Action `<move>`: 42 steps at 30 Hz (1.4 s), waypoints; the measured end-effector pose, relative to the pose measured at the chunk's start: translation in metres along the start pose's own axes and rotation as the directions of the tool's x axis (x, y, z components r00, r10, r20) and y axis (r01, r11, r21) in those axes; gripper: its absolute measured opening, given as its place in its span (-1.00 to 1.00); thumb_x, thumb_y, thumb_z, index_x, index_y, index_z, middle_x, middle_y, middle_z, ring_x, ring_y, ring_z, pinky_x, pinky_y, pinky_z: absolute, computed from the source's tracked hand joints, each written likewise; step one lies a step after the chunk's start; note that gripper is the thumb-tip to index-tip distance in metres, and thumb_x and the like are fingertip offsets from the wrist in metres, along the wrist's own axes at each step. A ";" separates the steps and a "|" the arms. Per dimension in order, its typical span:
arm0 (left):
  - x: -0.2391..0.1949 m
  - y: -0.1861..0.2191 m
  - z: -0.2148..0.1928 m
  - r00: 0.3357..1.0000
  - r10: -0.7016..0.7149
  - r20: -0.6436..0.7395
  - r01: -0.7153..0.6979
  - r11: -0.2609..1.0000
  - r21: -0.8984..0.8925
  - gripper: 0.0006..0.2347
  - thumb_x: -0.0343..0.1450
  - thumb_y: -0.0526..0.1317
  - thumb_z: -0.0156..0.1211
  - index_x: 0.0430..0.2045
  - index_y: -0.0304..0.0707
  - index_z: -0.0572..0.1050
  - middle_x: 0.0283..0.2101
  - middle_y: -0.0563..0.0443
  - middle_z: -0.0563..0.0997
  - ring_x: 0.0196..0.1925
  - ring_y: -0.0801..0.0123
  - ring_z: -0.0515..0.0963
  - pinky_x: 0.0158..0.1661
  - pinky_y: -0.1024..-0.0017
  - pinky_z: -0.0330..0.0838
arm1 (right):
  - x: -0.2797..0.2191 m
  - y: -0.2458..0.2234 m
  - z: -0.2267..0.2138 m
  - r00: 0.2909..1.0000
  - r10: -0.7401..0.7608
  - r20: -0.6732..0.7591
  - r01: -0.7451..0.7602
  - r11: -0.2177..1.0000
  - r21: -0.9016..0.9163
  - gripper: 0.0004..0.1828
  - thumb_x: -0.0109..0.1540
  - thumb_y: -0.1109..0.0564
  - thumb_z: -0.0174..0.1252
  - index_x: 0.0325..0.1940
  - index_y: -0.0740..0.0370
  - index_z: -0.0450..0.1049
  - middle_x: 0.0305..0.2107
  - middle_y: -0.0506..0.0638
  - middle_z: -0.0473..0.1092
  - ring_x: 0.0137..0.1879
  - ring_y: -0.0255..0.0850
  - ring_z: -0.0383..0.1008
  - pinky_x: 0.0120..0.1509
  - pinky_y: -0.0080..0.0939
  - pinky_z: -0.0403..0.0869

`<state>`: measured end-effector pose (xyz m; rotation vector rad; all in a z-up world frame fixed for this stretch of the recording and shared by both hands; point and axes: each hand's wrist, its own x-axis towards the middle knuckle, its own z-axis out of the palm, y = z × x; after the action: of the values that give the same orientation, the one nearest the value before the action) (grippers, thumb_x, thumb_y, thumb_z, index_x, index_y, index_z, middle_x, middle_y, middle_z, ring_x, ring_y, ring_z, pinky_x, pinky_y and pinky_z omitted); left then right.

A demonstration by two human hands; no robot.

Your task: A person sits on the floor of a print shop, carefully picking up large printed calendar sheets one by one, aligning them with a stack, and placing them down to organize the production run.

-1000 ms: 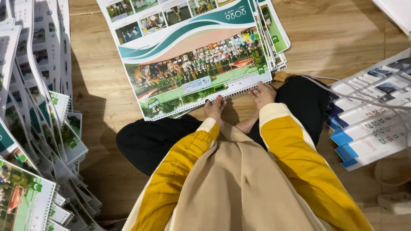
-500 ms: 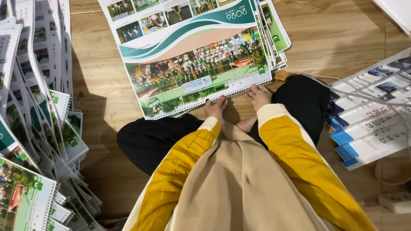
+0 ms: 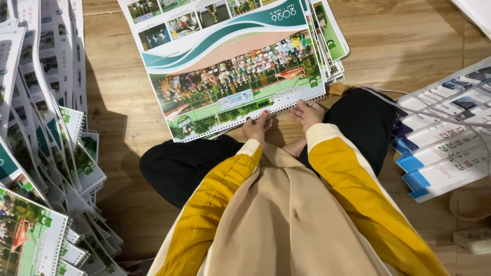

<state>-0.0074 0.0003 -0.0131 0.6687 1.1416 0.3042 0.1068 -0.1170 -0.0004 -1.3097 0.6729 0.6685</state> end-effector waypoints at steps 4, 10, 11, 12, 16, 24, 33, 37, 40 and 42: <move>-0.003 -0.001 0.001 0.999 -0.027 -0.028 0.025 0.998 -0.056 -0.25 0.16 -0.23 0.41 0.04 -0.66 -0.04 -0.22 -0.29 0.26 -0.42 0.10 0.58 -0.32 0.34 0.56 | -0.009 -0.002 0.002 1.000 -0.003 -0.017 0.003 1.000 -0.031 -0.72 0.17 0.10 0.12 -0.27 0.21 0.14 -0.50 0.12 0.36 -0.36 -0.02 0.52 -0.24 -0.02 0.56; -0.010 0.006 -0.003 0.998 0.061 0.035 -0.058 0.994 -0.091 -0.67 0.18 -0.35 0.33 -0.46 -0.52 0.22 -0.41 -0.01 0.12 -0.36 0.12 0.54 -0.22 0.29 0.53 | -0.013 -0.003 0.003 0.999 -0.027 -0.031 0.026 0.999 -0.036 -0.72 0.14 0.09 0.17 -0.24 0.26 0.26 -0.49 0.12 0.39 -0.38 -0.05 0.53 -0.30 -0.06 0.59; -0.008 0.005 -0.004 0.997 0.059 0.049 -0.055 0.994 -0.097 -0.65 0.18 -0.32 0.35 -0.46 -0.50 0.21 -0.41 -0.01 0.12 -0.36 0.09 0.57 -0.23 0.31 0.51 | -0.009 -0.001 0.002 0.999 -0.036 -0.040 0.034 0.998 -0.047 -0.72 0.13 0.09 0.19 -0.22 0.24 0.28 -0.46 0.14 0.40 -0.34 -0.02 0.52 -0.29 -0.03 0.59; -0.010 0.006 -0.003 0.997 0.057 0.051 -0.052 0.994 -0.096 -0.65 0.18 -0.32 0.35 -0.46 -0.50 0.21 -0.41 -0.01 0.12 -0.36 0.09 0.57 -0.23 0.31 0.51 | -0.007 -0.001 0.002 0.998 -0.037 -0.042 0.035 0.998 -0.046 -0.72 0.13 0.09 0.19 -0.22 0.24 0.28 -0.46 0.14 0.40 -0.34 -0.02 0.52 -0.29 -0.03 0.59; -0.009 0.006 0.001 0.999 0.052 0.016 -0.052 0.999 -0.015 -0.64 0.17 -0.19 0.38 -0.56 -0.41 0.25 -0.49 -0.19 0.47 -0.48 0.21 0.59 -0.38 0.39 0.55 | -0.016 -0.014 0.003 0.994 -0.061 -0.092 0.073 0.988 0.137 -0.71 0.16 0.10 0.13 -0.18 0.18 0.17 -0.44 0.05 0.26 -0.26 -0.02 0.48 -0.13 -0.02 0.56; -0.023 0.017 0.009 1.000 -0.006 -0.021 0.003 0.990 -0.139 -0.53 0.19 -0.22 0.36 -0.30 -0.48 0.13 -0.39 -0.23 0.40 -0.46 0.20 0.58 -0.37 0.41 0.56 | -0.028 -0.018 0.006 0.985 -0.115 -0.129 0.131 0.983 0.130 -0.71 0.12 0.09 0.20 -0.30 0.17 0.20 -0.48 0.01 0.26 -0.39 -0.08 0.48 -0.41 -0.25 0.59; -0.045 0.048 0.024 1.000 -0.009 0.019 0.011 0.995 -0.100 -0.10 0.16 -0.11 0.39 0.10 -0.66 -0.24 -0.21 -0.41 0.37 -0.38 0.14 0.58 -0.27 0.46 0.55 | -0.045 -0.036 0.018 0.922 -0.347 -0.173 0.363 0.930 0.066 -0.72 0.11 0.08 0.20 -0.42 0.14 0.19 -0.52 0.02 0.25 -0.54 -0.17 0.47 -0.57 -0.36 0.51; -0.050 0.061 0.028 0.999 0.000 0.039 0.010 0.972 -0.236 -0.22 0.23 -0.18 0.32 0.08 -0.68 -0.17 -0.12 -0.46 0.27 -0.20 -0.01 0.53 -0.13 0.34 0.51 | -0.031 -0.041 0.015 0.942 -0.315 -0.120 0.333 0.924 0.186 -0.78 0.15 0.11 0.14 -0.40 0.15 0.21 -0.54 0.02 0.20 -0.55 -0.09 0.47 -0.58 -0.33 0.53; -0.057 0.069 0.029 0.996 -0.021 0.085 0.045 0.957 -0.287 -0.37 0.25 -0.16 0.28 -0.03 -0.68 0.03 -0.20 -0.33 0.34 -0.18 0.04 0.53 -0.12 0.39 0.51 | -0.032 -0.049 0.015 0.951 -0.301 -0.076 0.310 0.921 0.235 -0.78 0.14 0.10 0.14 -0.41 0.15 0.21 -0.56 0.00 0.17 -0.55 -0.09 0.45 -0.58 -0.32 0.53; -0.071 0.082 0.031 0.994 -0.034 0.103 0.063 0.956 -0.287 -0.43 0.24 -0.13 0.29 -0.10 -0.65 0.14 -0.23 -0.25 0.37 -0.16 0.12 0.52 -0.11 0.46 0.50 | -0.056 -0.068 0.021 0.948 -0.316 -0.051 0.318 0.916 0.245 -0.74 0.12 0.10 0.19 -0.42 0.15 0.20 -0.57 -0.02 0.17 -0.57 -0.13 0.42 -0.59 -0.31 0.51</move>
<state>0.0014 0.0141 0.0980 0.3916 0.9936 0.3844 0.1244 -0.1090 0.0882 -1.1518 0.5174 0.3006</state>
